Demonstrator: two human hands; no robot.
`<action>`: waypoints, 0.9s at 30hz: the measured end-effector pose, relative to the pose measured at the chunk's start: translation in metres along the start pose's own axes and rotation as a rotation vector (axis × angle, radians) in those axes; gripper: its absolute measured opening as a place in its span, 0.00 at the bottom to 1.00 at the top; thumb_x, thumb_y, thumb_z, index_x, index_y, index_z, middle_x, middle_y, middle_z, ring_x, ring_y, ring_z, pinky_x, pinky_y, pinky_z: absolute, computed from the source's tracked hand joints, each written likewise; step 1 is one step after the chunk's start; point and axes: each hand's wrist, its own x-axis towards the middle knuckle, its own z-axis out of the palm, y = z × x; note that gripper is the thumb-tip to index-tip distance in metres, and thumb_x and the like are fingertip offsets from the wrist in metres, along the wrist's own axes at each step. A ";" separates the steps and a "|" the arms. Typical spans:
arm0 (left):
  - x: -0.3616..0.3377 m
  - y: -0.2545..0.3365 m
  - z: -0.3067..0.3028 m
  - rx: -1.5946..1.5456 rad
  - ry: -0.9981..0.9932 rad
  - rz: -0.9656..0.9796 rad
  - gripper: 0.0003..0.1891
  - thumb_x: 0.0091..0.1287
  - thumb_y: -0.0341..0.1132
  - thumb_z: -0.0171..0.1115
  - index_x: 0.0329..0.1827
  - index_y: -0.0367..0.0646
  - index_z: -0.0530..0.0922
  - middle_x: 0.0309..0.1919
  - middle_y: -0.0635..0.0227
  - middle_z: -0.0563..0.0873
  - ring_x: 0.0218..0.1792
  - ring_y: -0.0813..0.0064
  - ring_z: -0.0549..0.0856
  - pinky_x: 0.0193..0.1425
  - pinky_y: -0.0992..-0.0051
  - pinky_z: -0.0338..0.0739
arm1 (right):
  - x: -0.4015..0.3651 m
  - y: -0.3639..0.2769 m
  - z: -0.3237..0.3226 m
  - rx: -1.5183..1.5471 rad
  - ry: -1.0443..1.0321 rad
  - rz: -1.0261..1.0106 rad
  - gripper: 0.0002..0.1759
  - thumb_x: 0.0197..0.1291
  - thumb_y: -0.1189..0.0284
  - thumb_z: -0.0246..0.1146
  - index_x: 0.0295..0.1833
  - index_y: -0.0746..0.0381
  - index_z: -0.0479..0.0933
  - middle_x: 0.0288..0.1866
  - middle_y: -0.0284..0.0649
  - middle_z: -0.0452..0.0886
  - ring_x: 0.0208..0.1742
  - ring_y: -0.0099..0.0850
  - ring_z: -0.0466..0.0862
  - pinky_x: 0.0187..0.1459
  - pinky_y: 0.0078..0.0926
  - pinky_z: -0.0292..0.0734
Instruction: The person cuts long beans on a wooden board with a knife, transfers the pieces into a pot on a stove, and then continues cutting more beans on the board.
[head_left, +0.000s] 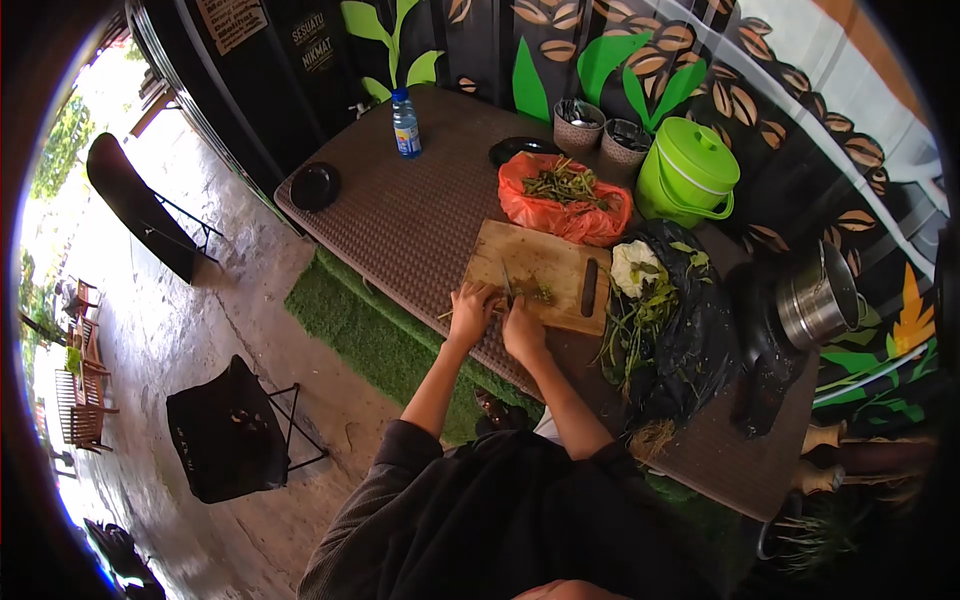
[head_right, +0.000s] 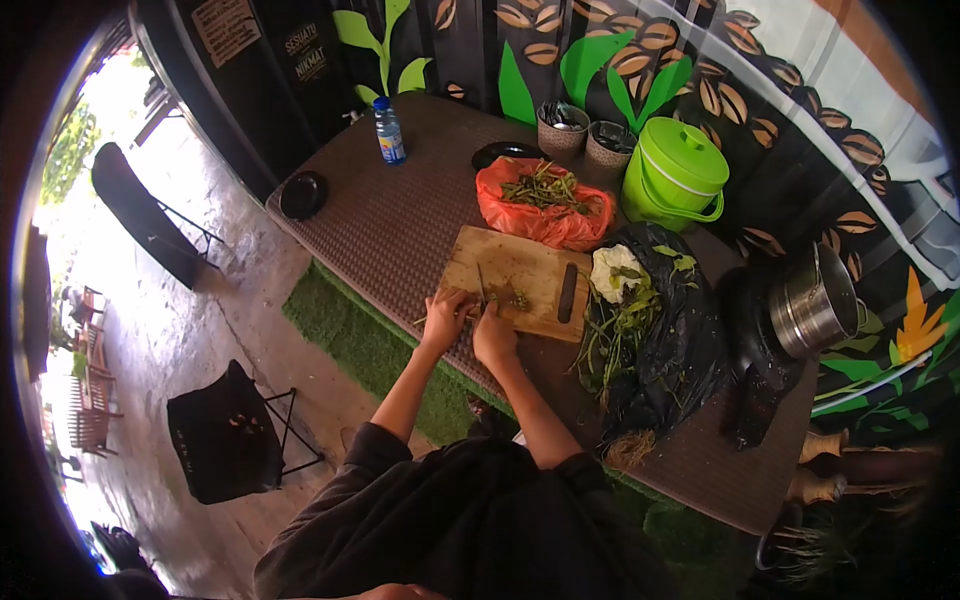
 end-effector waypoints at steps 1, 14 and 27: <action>-0.003 -0.001 0.001 0.000 -0.004 0.001 0.05 0.62 0.29 0.61 0.40 0.43 0.80 0.38 0.66 0.81 0.45 0.62 0.76 0.47 0.59 0.64 | -0.009 -0.002 0.000 0.002 -0.001 0.003 0.22 0.71 0.67 0.48 0.60 0.74 0.60 0.26 0.50 0.79 0.19 0.45 0.79 0.21 0.40 0.77; -0.001 -0.003 0.007 -0.040 0.018 -0.040 0.05 0.60 0.29 0.63 0.39 0.41 0.80 0.38 0.65 0.81 0.44 0.61 0.76 0.49 0.59 0.63 | -0.024 -0.016 -0.004 0.016 -0.013 0.066 0.22 0.71 0.66 0.47 0.61 0.73 0.60 0.24 0.49 0.79 0.20 0.44 0.80 0.18 0.40 0.75; -0.004 -0.007 0.009 -0.077 0.037 -0.071 0.04 0.62 0.28 0.62 0.37 0.38 0.80 0.36 0.62 0.80 0.45 0.60 0.76 0.50 0.60 0.64 | -0.014 -0.012 0.006 0.028 0.047 -0.004 0.26 0.71 0.66 0.46 0.67 0.72 0.55 0.22 0.48 0.80 0.20 0.45 0.81 0.21 0.40 0.78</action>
